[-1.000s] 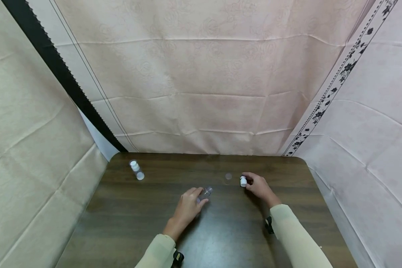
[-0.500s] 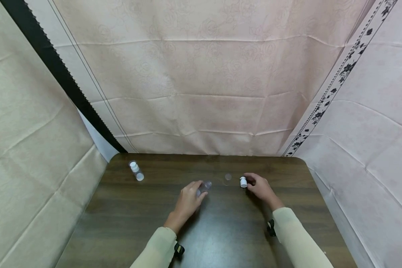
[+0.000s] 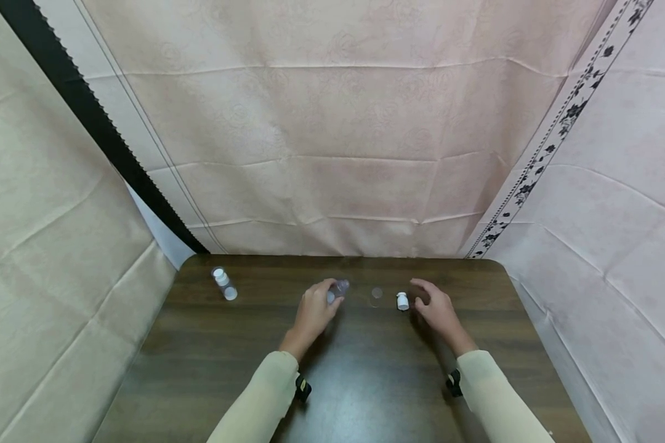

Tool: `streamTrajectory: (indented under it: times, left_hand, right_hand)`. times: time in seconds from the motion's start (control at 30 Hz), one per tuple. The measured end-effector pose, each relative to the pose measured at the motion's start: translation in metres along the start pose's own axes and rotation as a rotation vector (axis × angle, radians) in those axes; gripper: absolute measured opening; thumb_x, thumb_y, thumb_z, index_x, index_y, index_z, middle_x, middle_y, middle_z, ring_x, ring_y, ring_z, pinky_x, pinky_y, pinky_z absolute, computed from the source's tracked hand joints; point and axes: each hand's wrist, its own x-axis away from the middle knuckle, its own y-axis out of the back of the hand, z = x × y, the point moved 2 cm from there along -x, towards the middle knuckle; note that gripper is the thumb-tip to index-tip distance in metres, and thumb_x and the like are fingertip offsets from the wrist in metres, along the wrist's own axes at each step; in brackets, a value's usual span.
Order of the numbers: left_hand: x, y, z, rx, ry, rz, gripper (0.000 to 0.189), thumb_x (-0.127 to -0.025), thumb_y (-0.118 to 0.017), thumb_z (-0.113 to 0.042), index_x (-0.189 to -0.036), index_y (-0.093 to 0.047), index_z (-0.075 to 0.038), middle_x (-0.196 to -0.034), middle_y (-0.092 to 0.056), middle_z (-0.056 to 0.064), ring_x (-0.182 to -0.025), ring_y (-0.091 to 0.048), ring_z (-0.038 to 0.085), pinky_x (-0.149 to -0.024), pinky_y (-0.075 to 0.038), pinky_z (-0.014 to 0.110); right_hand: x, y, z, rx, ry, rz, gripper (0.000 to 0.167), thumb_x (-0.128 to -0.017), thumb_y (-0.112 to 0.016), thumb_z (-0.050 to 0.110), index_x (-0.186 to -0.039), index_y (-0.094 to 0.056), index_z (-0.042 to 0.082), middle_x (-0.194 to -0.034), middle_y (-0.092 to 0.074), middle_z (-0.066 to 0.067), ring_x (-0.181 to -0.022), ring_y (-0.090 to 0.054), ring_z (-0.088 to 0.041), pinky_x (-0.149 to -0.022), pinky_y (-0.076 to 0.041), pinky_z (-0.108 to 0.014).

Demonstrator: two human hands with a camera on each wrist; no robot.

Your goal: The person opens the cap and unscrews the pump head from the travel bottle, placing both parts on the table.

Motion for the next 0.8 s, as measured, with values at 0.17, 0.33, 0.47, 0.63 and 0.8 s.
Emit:
streamTrajectory:
  times: [0.17,0.33,0.47,0.63,0.8]
  left_hand:
    - [-0.011,-0.004,0.006,0.079,0.107,0.035,0.037,-0.088,-0.084,-0.019,-0.119,-0.068,-0.007,-0.108,-0.076,0.017,-0.098,-0.074,0.032,-0.081,-0.061,0.046]
    - [-0.018,-0.013,0.012,0.154,0.167,0.085,0.036,-0.090,-0.082,-0.016,-0.120,-0.067,-0.004,-0.111,-0.075,0.018,-0.101,-0.073,0.032,-0.084,-0.060,0.046]
    - [-0.021,-0.021,0.017,0.182,0.225,0.122,0.037,-0.090,-0.082,-0.015,-0.121,-0.066,-0.002,-0.111,-0.074,0.019,-0.100,-0.072,0.032,-0.084,-0.060,0.046]
    - [-0.023,-0.029,0.022,0.222,0.260,0.148,0.037,-0.091,-0.080,-0.014,-0.123,-0.066,-0.001,-0.115,-0.074,0.019,-0.103,-0.072,0.031,-0.086,-0.060,0.044]
    - [-0.024,-0.035,0.024,0.251,0.277,0.166,0.037,-0.092,-0.079,-0.013,-0.124,-0.065,-0.002,-0.117,-0.073,0.020,-0.106,-0.072,0.031,-0.087,-0.060,0.045]
  right_hand:
    - [0.003,0.006,0.011,0.038,0.100,-0.070,0.045,-0.095,-0.063,0.004,-0.140,-0.062,0.012,-0.146,-0.061,-0.012,-0.128,-0.060,-0.036,-0.099,-0.051,-0.056]
    - [0.009,0.011,0.022,0.085,0.170,-0.088,0.046,-0.096,-0.065,0.004,-0.141,-0.060,0.013,-0.148,-0.058,-0.012,-0.135,-0.055,-0.037,-0.103,-0.048,-0.059]
    - [0.015,0.013,0.030,0.128,0.224,-0.074,0.048,-0.097,-0.066,0.005,-0.144,-0.057,0.009,-0.153,-0.052,-0.014,-0.141,-0.049,-0.039,-0.107,-0.045,-0.062]
    - [0.024,0.012,0.039,0.214,0.273,-0.050,0.052,-0.096,-0.069,0.010,-0.146,-0.054,0.006,-0.161,-0.043,-0.015,-0.143,-0.044,-0.041,-0.108,-0.042,-0.065]
    - [0.032,0.007,0.043,0.308,0.341,-0.059,0.057,-0.094,-0.072,0.014,-0.147,-0.054,0.007,-0.163,-0.040,-0.014,-0.143,-0.044,-0.041,-0.110,-0.043,-0.062]
